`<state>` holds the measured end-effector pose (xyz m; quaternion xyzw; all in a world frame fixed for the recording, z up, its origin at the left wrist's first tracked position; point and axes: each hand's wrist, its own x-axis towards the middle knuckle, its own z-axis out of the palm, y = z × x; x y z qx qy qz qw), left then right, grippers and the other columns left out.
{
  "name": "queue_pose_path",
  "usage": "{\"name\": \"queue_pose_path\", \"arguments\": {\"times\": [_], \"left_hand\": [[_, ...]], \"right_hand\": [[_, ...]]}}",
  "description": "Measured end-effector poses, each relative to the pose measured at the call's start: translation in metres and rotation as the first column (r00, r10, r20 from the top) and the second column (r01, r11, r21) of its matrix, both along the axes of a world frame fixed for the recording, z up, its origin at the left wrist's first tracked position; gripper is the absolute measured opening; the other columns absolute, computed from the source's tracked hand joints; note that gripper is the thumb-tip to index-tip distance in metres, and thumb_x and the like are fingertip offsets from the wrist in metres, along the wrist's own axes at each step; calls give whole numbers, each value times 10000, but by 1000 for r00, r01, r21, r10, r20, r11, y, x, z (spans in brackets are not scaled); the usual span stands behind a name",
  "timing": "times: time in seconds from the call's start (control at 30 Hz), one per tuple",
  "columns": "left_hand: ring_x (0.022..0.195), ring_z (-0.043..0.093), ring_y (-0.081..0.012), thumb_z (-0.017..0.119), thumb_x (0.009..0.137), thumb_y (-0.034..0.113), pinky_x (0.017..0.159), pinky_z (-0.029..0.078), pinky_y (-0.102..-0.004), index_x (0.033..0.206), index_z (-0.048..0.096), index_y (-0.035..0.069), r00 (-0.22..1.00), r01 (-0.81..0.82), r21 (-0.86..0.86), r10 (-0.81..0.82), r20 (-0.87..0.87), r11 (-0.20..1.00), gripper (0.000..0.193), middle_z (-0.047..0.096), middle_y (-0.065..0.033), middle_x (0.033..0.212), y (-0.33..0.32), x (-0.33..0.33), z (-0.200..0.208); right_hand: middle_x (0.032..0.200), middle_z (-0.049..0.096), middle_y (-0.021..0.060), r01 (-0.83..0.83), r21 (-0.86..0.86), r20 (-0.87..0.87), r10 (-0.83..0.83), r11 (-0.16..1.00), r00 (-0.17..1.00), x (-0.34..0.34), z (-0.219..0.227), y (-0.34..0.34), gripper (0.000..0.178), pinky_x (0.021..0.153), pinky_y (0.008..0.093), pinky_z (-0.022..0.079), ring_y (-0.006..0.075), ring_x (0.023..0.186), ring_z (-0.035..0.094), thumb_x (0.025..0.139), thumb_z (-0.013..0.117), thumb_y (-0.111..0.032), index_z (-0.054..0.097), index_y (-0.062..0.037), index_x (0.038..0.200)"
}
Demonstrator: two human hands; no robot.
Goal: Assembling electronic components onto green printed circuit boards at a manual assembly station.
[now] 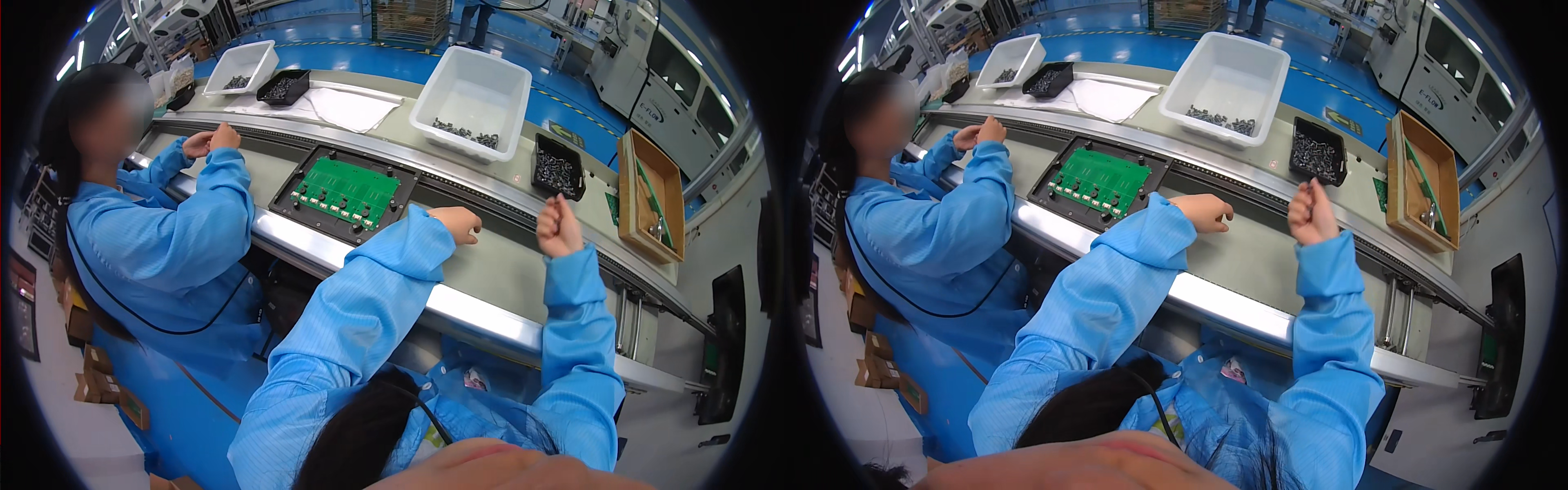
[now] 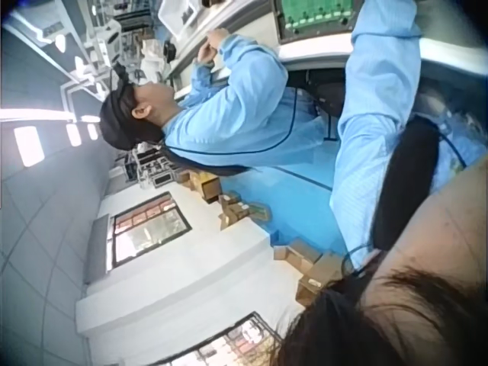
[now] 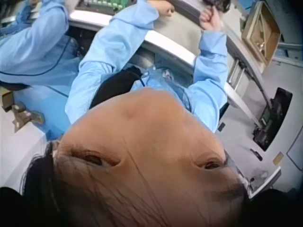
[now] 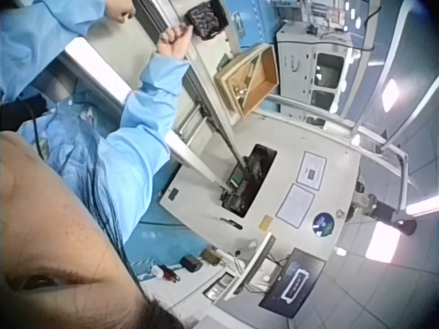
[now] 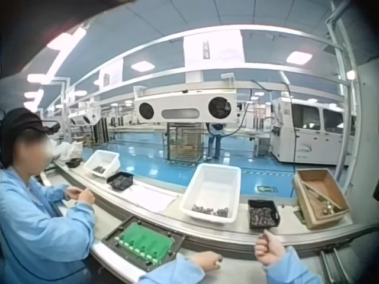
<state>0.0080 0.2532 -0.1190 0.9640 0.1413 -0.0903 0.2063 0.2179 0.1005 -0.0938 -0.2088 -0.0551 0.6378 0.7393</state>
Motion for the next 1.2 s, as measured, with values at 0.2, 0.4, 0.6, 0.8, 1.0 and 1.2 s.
{"name": "queue_pose_path", "arguments": {"times": [0.2,0.4,0.6,0.8,1.0,1.2], "left_hand": [[934,602,-298,599,831,219,821,486,-371,1127,587,46,973,-103,14,97,211,995,343,627,-107,1059,-9,-28,24],[1015,513,-366,626,785,112,879,440,-408,1112,542,-5,643,-654,198,399,653,730,357,496,-193,1175,-57,-113,2],[1029,491,-388,622,786,101,900,425,-434,1136,503,-40,600,-696,125,477,642,707,396,440,-252,1218,-81,-107,0],[1038,468,-439,618,794,115,917,407,-462,1116,492,-70,606,-742,212,501,618,636,392,416,-319,1209,-97,-89,-10],[1062,426,-510,630,796,178,950,364,-507,1060,498,-92,717,-628,239,431,548,741,400,374,-410,1209,-146,-53,2],[1056,501,-419,656,780,174,907,433,-421,1109,530,-44,812,-395,244,212,543,886,415,474,-296,1206,-189,-25,20]], "right_hand": [[580,375,-60,-90,-104,19,92,991,996,-48,-10,-41,222,362,185,160,37,435,264,941,519,-304,518,-113,828],[584,378,-57,-104,-64,-71,100,992,992,-52,-7,-46,214,350,186,159,38,426,271,939,512,-292,513,-107,831],[589,383,-53,-72,-78,-126,62,994,990,-41,-1,-52,205,343,187,158,36,420,276,938,507,-277,513,-103,829],[593,382,-50,4,-112,-70,-12,994,997,-50,4,-50,201,343,186,149,34,419,271,936,508,-274,514,-102,832],[572,360,-53,1,-130,-36,-6,992,999,-51,11,-54,216,345,182,141,27,416,256,934,519,-293,513,-101,836],[556,338,-58,-33,-130,138,51,991,989,-43,5,-53,260,351,172,134,16,415,236,932,540,-334,518,-95,834]]}}
